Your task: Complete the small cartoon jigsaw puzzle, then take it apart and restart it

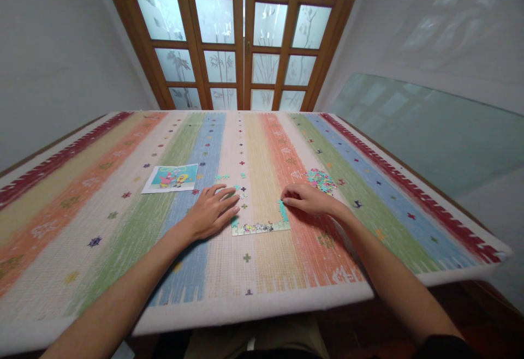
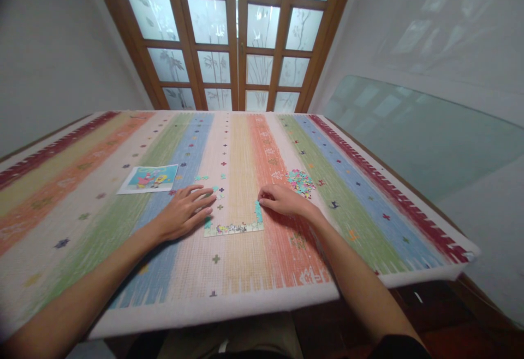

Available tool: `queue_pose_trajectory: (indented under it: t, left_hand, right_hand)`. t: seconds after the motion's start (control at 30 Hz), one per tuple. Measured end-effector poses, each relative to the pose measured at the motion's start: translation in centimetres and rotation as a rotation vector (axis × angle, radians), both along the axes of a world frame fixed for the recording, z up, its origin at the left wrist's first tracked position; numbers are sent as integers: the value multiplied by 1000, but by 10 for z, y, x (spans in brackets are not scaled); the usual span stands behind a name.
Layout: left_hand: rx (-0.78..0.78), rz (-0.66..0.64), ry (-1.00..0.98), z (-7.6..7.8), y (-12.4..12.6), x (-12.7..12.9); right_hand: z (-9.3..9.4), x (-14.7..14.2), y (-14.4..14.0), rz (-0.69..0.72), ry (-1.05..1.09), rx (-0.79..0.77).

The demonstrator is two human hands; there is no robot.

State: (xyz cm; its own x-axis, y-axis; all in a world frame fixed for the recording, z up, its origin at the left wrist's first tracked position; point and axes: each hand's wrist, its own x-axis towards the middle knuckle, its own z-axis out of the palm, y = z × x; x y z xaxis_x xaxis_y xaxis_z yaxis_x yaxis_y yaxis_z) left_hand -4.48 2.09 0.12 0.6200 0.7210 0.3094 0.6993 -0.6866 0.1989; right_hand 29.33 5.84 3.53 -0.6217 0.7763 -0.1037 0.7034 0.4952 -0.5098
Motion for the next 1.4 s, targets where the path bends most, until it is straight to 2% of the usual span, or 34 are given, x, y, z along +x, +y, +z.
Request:
queue_pose_trajectory:
  t: [0.13,0.53,1.4]
  left_hand:
    - [22,13,-9,4,0,-5]
    - [79,209,-95,1,17,-30]
    - [-19,289,-164,-2,28,-40]
  right_hand:
    - [0,0,0,0,9,-2]
    - [0,0,0,0,11,-6]
    - [1,-1,-2,2,1,-1]
